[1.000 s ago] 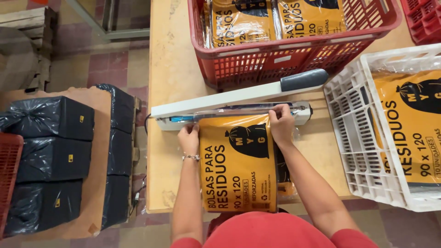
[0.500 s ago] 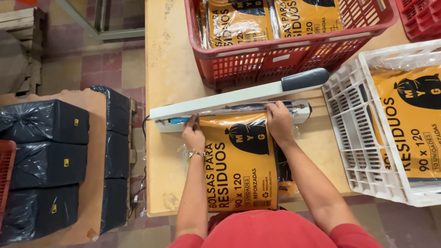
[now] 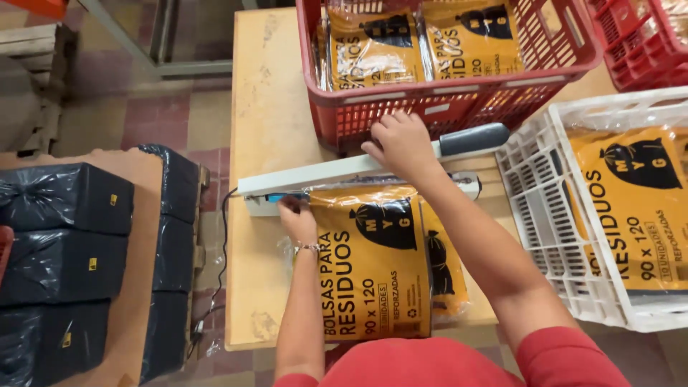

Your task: Sealing plastic bags using a manual heat sealer and placing them into a storage crate

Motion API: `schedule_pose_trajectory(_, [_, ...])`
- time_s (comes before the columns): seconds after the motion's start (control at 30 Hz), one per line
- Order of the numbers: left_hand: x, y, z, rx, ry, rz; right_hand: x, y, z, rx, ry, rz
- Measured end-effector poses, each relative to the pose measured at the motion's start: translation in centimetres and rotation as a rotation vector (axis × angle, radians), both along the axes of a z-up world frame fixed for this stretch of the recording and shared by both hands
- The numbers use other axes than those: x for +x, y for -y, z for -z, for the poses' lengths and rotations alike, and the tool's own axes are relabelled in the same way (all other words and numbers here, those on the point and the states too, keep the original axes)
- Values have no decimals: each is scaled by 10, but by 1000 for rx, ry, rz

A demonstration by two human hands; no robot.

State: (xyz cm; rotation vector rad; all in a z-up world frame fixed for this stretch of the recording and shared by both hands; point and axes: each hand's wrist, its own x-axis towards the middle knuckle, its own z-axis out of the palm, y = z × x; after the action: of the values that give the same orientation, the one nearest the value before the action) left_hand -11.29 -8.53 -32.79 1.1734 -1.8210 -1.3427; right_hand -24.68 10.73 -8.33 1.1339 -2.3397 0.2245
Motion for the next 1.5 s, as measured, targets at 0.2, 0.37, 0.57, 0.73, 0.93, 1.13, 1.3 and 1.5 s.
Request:
schedule_pose_trajectory(0.2, [12,1,-3,32,17,-2,-5,-9,35,348,862,213])
schedule_pose_trajectory(0.37, [35,-10,-55,98,57,92,-8,-10,40,294,952,228])
schedule_pose_trajectory(0.57, [75,-28,-102,307,426,360,-15,-10,58,235,901,196])
schedule_pose_trajectory(0.73, [79,-31,-130,227,594,553,-21,-10,75,319,843,233])
schedule_pose_trajectory(0.93, [77,-32,-131,205,606,579,-18,-9,72,307,886,249])
schedule_pose_trajectory(1.13, [78,-35,-135,183,587,584,-19,-12,80,311,846,225])
schedule_pose_trajectory(1.3, [82,-37,-153,184,633,597,-19,-18,86,272,819,209])
schedule_pose_trajectory(1.5, [84,-42,-167,197,682,593,-20,-21,92,239,808,198])
